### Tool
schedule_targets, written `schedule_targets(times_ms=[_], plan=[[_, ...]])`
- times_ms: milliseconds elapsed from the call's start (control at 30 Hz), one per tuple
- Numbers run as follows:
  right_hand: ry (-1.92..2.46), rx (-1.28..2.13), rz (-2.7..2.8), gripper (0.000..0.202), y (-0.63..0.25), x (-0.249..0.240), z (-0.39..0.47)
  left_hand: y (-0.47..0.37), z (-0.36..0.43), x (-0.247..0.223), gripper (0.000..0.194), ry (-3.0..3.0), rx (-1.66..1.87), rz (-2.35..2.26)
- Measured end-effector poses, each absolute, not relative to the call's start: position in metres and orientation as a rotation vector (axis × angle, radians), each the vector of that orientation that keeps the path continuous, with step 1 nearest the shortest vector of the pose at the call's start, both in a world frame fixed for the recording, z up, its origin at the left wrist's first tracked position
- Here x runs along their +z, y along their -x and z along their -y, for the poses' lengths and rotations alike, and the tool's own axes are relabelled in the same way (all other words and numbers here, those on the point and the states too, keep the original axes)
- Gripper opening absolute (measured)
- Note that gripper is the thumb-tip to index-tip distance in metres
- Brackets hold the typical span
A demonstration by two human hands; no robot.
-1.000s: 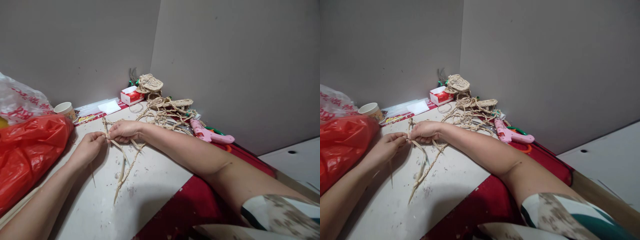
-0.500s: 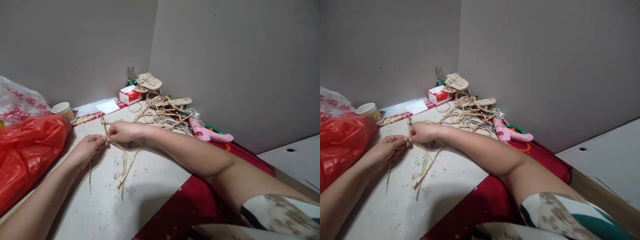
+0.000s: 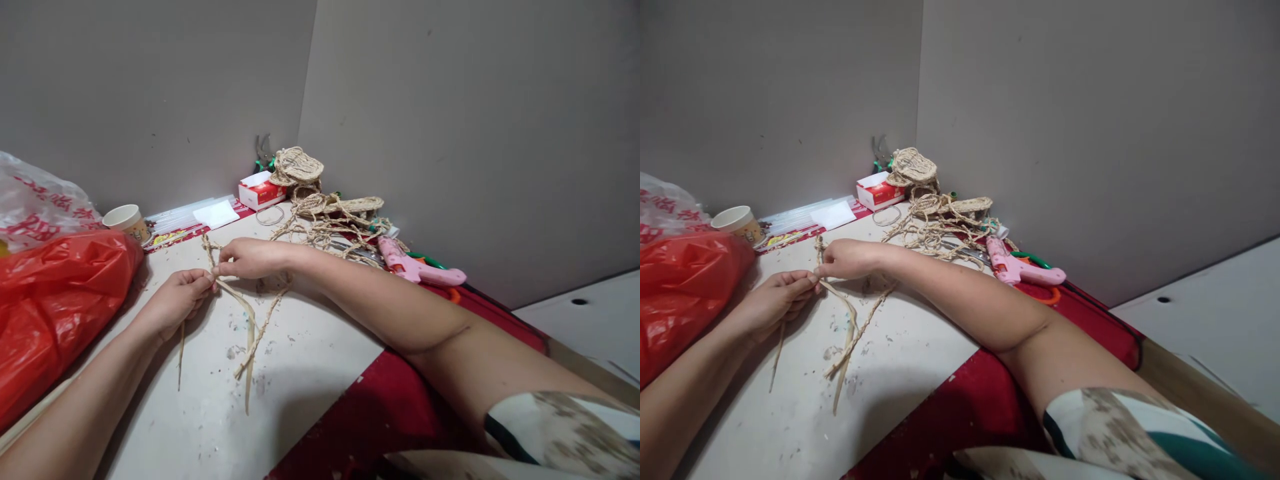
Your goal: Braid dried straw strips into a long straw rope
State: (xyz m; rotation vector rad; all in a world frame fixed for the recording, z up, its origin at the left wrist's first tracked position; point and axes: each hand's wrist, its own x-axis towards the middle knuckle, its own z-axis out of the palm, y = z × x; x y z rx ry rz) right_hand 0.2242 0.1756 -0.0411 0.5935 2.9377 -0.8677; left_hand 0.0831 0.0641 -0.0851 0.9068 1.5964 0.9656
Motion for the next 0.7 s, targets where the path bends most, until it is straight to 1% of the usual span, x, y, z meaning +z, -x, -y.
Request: schedule_targets(times_ms=[67,133,433,567,700], plan=[[-0.552,-0.925,-2.926,0.019,-0.225,-0.043,-0.178,-0.083,-0.065,-0.085,0.026,-0.916,0.957,-1.598],[-0.539,-0.975,-2.903,0.015,-0.224,-0.043,-0.178,-0.084,-0.065,-0.085,0.027,-0.934,0.951,-1.608],[-0.668,-1.019,-2.881,0.018,-0.222,-0.043,-0.177,-0.085,-0.063,-0.085,0.029,-0.961,0.994,-1.626],[-0.546,-1.166,-2.837,0.022,-0.223,-0.051,-0.189,-0.084,-0.063,-0.082,0.027,-0.915,0.977,-1.578],[-0.580,-1.373,-2.707,0.015,-0.223,-0.056,-0.193,-0.082,-0.064,-0.082,0.025,-0.914,0.955,-1.545]])
